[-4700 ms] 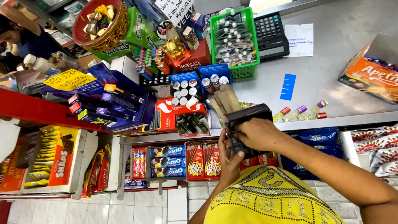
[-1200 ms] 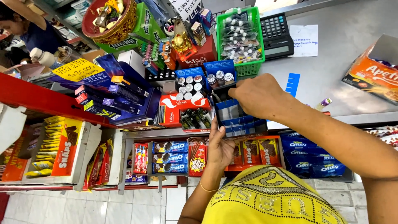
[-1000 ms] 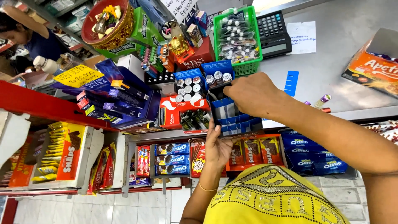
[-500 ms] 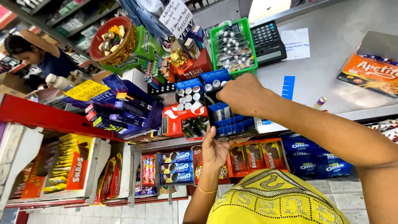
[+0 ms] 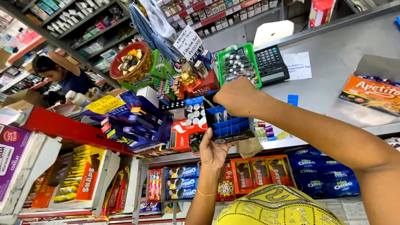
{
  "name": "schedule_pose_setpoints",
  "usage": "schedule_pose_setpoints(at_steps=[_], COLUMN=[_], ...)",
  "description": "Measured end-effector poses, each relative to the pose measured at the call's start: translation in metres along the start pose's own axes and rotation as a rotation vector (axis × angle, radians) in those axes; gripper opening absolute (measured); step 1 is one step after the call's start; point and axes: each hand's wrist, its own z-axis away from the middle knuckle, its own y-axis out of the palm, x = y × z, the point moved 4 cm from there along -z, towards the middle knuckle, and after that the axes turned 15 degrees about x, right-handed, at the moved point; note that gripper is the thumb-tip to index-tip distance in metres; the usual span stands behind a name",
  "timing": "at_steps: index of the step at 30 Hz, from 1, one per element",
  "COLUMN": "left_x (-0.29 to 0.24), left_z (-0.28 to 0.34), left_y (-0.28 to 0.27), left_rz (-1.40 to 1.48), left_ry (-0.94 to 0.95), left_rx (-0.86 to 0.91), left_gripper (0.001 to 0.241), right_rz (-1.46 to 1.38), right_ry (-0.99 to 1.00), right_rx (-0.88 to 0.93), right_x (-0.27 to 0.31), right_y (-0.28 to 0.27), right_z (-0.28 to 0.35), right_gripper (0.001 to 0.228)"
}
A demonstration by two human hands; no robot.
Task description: Organizing small cosmetic bottles into a display tray and cleaning containers at a checkout counter.
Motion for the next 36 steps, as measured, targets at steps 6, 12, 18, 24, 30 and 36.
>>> schedule_pose_setpoints(at_steps=[6, 12, 18, 24, 30, 36], left_x=[-0.011, -0.018, -0.018, -0.018, -0.017, -0.015], left_z=[0.004, 0.006, 0.006, 0.005, 0.004, 0.007], left_y=[0.013, 0.025, 0.024, 0.023, 0.021, 0.024], left_rz=[0.030, 0.037, 0.033, 0.014, 0.027, 0.038], left_ry=[-0.016, 0.004, -0.001, -0.005, -0.005, -0.002], left_rx=[0.019, 0.026, 0.028, 0.029, 0.018, -0.001], left_gripper=[0.045, 0.048, 0.050, 0.054, 0.054, 0.053], right_rz=[-0.054, -0.055, -0.087, -0.063, -0.047, -0.045], right_ry=[0.045, 0.080, 0.084, 0.074, 0.076, 0.070], right_rx=[0.073, 0.081, 0.086, 0.105, 0.125, 0.134], right_x=[-0.004, -0.008, -0.010, -0.007, -0.007, -0.006], right_y=[-0.007, -0.014, -0.007, -0.011, -0.014, -0.008], right_z=[-0.007, -0.004, -0.011, -0.011, -0.008, -0.005], right_gripper=[0.010, 0.012, 0.009, 0.013, 0.015, 0.016])
